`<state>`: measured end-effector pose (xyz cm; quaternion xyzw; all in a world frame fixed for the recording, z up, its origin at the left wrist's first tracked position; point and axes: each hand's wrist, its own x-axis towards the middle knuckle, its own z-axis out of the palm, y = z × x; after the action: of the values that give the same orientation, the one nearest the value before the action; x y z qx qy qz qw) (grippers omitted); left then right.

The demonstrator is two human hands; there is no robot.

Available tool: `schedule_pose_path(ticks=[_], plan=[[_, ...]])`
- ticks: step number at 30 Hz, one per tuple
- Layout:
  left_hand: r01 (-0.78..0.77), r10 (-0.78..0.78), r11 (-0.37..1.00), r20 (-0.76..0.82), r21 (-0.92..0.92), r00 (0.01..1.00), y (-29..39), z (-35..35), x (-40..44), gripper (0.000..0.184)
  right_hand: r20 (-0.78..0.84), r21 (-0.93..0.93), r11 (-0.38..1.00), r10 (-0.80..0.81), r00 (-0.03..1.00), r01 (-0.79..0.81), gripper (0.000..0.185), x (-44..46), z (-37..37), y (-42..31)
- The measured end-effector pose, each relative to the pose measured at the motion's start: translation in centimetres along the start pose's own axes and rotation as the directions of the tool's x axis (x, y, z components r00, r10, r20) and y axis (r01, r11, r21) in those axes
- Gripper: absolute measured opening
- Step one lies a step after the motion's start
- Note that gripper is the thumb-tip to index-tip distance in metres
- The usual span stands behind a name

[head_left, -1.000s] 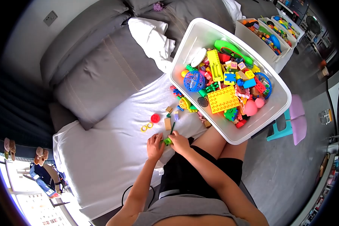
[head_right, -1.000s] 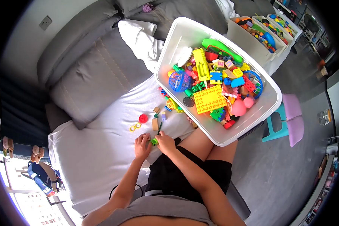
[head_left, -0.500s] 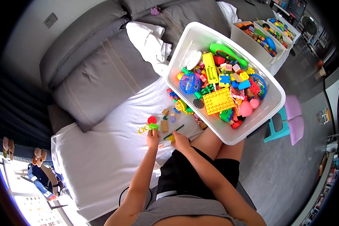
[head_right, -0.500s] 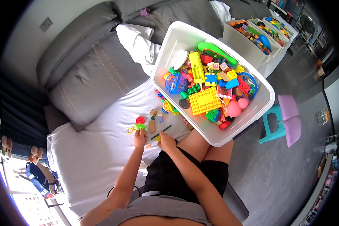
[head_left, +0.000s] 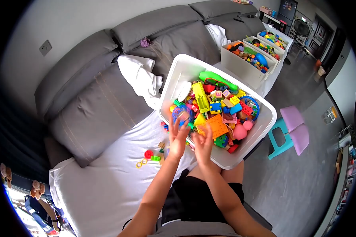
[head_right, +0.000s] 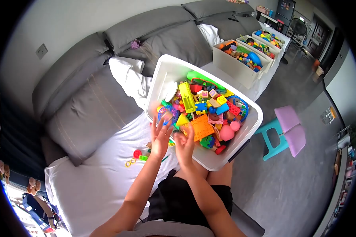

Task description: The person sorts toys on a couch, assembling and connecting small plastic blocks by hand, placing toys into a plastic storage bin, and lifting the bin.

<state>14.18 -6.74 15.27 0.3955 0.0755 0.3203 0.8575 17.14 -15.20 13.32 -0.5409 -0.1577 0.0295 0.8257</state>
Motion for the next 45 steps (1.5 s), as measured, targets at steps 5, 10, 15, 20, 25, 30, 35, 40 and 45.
schedule_pose_path(ticks=[5,10,15,20,25,30,35,40,45], plan=[[-0.019,0.009,0.958,0.036,0.288,0.999,-2.1,-2.6,-0.4,0.051,0.006,-0.044,0.999,-0.025,1.0,0.025,0.048,-0.3,-0.9,0.6],[-0.03,0.402,0.38,-0.136,0.924,0.905,-2.8,-13.5,-8.1,0.027,0.413,-0.483,0.872,0.15,0.898,0.076,0.019,-6.2,-1.7,6.9],[0.385,0.6,-0.163,-0.219,0.909,0.77,0.3,-21.8,-11.5,0.041,0.418,-0.894,0.358,0.442,0.794,0.27,0.039,-9.5,-0.4,9.3],[0.286,0.206,-0.307,-0.23,0.907,0.951,2.2,-24.2,-10.7,0.04,0.51,-0.856,0.304,0.369,0.777,0.418,0.019,-9.0,-1.6,12.3],[0.231,0.165,-0.358,-0.183,0.905,0.969,0.2,-23.1,-10.9,0.023,0.583,-0.789,0.453,0.343,0.736,0.414,0.009,-9.6,-2.3,11.8],[0.32,0.247,-0.3,-0.251,0.899,0.936,-1.5,-24.6,-11.0,0.017,0.645,-0.677,0.667,0.333,0.688,0.312,0.014,-10.6,-1.6,10.5],[0.458,0.216,0.563,-0.657,0.689,0.723,-1.9,-26.1,-9.7,0.021,0.524,-0.52,0.854,0.35,0.776,-0.034,0.013,-10.0,-1.3,9.8],[0.183,-0.091,0.983,-0.825,0.015,0.557,-2.5,-14.8,-3.4,0.013,0.321,-0.226,0.948,0.289,0.902,-0.223,0.016,-6.5,-1.7,7.7],[0.08,-0.067,0.99,-0.106,0.119,0.992,-0.3,-0.8,4.4,0.028,-0.11,0.109,0.981,0.172,0.979,-0.16,0.027,0.8,0.4,-0.4]])
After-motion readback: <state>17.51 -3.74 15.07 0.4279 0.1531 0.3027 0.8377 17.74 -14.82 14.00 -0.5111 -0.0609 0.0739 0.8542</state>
